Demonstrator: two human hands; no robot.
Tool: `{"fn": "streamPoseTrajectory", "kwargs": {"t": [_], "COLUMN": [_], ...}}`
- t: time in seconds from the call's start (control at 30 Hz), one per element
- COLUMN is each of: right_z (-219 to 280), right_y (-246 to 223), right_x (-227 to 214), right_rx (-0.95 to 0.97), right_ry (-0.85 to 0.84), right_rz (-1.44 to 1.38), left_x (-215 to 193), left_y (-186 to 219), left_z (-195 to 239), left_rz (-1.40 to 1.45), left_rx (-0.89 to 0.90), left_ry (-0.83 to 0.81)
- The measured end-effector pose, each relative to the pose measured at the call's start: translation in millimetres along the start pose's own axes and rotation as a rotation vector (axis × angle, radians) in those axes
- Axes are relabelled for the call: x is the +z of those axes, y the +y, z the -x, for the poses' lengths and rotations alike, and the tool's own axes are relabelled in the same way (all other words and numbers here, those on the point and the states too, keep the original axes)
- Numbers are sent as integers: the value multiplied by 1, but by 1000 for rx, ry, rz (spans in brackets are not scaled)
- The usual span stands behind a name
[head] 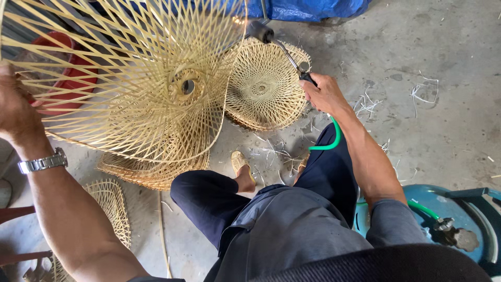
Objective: The person uses a handheld blowtorch to apply heat to the surface of woven bamboo baskets. They hold each basket with one hand and move the torch flame across the weave, then place the treated basket onto a stack on the floor.
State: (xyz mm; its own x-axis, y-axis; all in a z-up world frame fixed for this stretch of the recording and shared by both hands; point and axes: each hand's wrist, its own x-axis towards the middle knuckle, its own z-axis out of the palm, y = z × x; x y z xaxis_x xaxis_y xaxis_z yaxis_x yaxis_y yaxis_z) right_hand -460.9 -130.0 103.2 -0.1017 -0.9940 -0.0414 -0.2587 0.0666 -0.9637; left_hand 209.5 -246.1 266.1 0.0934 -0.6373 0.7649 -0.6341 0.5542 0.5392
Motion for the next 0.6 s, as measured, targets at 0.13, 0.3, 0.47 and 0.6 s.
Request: {"fn": "streamPoseTrajectory", "kwargs": {"t": [0.13,0.3,0.47,0.6], "right_z": [-9,-24,-4,7], "right_y": [-5,-18,-12,-9], "right_x": [-2,-7,-4,2], "right_rx": [-72,-101,-76,-254], "right_ry": [36,52,-118,-177], "right_rz": [-50,-31,-25,31], "left_x": [-15,-26,-25,-25], "left_y": [-54,-75,-55,-45], "left_z": [-5,-4,-2,-1], "left_rz": [13,31,-50,-152], "left_rx": [46,65,197,248], "left_ry": [-9,37,62,113]}}
